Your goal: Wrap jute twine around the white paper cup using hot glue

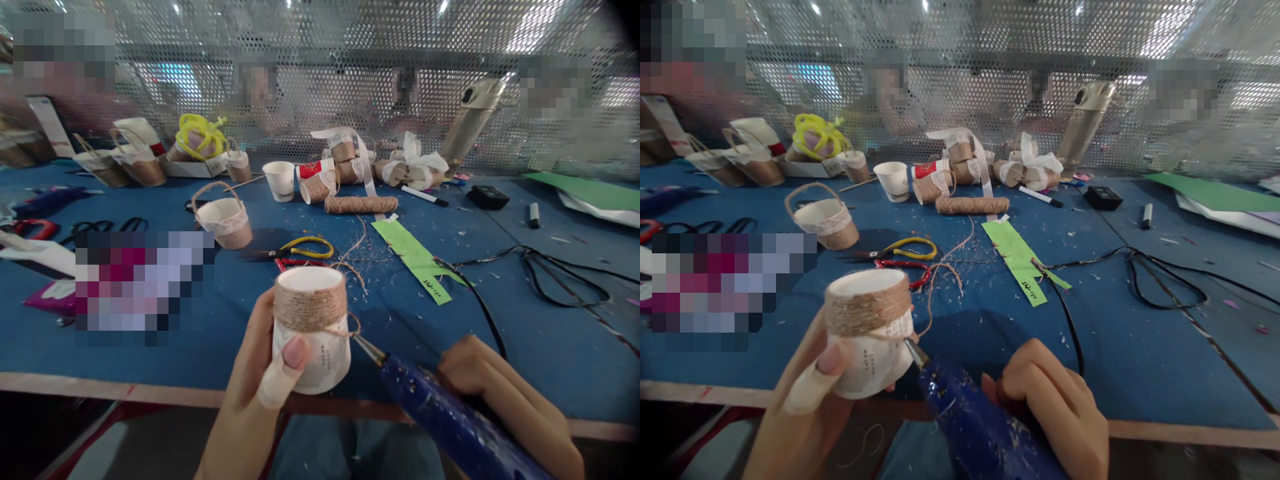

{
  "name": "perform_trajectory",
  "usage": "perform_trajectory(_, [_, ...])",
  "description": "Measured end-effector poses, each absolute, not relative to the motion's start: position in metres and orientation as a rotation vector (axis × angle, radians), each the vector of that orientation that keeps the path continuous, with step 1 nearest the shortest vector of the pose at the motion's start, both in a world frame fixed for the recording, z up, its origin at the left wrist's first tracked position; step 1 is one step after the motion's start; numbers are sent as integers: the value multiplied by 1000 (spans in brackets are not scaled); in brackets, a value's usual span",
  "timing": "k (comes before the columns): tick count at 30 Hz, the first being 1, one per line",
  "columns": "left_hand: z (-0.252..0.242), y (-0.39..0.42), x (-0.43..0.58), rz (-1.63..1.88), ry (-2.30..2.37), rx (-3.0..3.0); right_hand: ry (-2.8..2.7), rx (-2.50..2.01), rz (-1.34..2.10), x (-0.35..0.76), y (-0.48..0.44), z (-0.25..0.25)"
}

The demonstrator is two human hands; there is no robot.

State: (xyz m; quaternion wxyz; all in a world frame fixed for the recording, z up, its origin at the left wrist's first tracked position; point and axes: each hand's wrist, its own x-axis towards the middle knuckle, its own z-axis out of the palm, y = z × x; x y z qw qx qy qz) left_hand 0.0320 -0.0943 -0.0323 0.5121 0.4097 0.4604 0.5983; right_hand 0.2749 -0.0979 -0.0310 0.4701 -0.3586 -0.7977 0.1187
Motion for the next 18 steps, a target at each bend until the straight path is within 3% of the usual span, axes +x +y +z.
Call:
perform_trajectory(10, [-12,-104,44,1419,1137,903,-1736,-1002,268,258,-103,-42])
perform_trajectory(18, [-12,-107,43,1398,1187,893,-1863,-903,294,268,-99,-36])
